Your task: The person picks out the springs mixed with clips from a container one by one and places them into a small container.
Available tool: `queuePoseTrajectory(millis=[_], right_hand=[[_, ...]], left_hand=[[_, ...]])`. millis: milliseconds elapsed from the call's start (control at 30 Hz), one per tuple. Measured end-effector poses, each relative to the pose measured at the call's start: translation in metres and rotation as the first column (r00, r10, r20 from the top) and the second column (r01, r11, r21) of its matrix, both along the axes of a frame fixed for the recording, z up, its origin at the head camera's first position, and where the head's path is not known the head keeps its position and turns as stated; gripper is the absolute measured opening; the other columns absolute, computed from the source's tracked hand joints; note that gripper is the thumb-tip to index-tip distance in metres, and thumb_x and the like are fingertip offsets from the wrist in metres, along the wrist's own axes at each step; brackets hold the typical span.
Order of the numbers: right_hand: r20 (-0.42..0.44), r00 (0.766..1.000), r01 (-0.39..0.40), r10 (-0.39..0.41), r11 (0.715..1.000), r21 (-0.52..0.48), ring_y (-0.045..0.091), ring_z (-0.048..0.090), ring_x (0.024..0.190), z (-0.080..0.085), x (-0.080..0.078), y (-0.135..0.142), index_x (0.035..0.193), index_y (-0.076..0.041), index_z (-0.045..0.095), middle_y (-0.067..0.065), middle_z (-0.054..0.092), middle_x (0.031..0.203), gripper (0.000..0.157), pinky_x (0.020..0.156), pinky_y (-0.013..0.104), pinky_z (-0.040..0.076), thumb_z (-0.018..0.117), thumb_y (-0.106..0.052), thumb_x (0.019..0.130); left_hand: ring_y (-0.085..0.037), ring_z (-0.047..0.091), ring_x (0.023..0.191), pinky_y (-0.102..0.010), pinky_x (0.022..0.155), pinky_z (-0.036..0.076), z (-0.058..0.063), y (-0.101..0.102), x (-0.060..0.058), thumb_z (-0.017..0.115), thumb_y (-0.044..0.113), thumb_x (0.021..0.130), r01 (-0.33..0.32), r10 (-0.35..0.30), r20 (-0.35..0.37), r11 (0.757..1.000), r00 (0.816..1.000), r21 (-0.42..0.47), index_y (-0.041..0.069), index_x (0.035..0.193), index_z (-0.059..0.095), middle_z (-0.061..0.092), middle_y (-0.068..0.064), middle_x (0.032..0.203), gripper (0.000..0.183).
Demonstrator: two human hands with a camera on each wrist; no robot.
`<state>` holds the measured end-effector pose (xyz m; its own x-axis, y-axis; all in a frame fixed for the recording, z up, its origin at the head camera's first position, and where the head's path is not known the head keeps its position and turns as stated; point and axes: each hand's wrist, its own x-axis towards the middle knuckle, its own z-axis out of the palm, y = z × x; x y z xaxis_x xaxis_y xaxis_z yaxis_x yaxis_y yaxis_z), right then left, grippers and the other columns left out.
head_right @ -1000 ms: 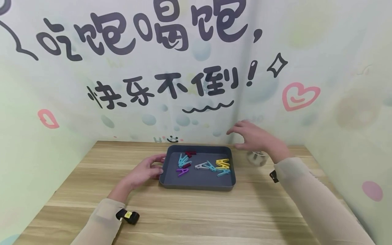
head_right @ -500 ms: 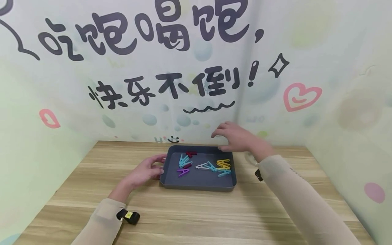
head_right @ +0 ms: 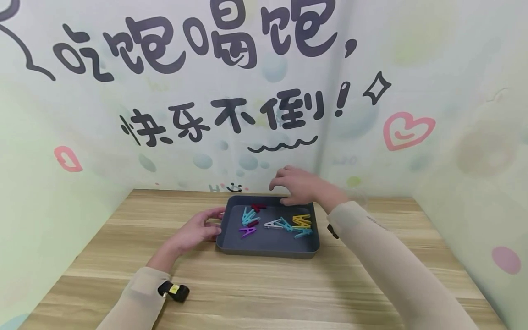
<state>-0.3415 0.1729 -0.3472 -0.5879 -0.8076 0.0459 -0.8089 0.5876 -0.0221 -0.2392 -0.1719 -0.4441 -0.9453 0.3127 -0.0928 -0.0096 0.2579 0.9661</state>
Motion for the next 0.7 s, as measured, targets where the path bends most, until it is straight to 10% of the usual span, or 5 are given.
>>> queuePoseTrajectory(millis=[700], right_hand=[[0.045, 0.999, -0.025, 0.016, 0.980, 0.196, 0.024, 0.055, 0.117, -0.013, -0.015, -0.057, 0.132, -0.023, 0.074, 0.004, 0.065, 0.129, 0.043, 0.101, 0.040, 0.053, 0.084, -0.028, 0.091]], left_hand=[[-0.040, 0.064, 0.126, -0.044, 0.096, 0.061, 0.003, -0.001, 0.000, 0.058, -0.006, 0.098, 0.014, -0.014, 0.007, 1.000, 1.000, 0.005, -0.001, 0.162, 0.037, 0.049, -0.028, 0.151, 0.068]])
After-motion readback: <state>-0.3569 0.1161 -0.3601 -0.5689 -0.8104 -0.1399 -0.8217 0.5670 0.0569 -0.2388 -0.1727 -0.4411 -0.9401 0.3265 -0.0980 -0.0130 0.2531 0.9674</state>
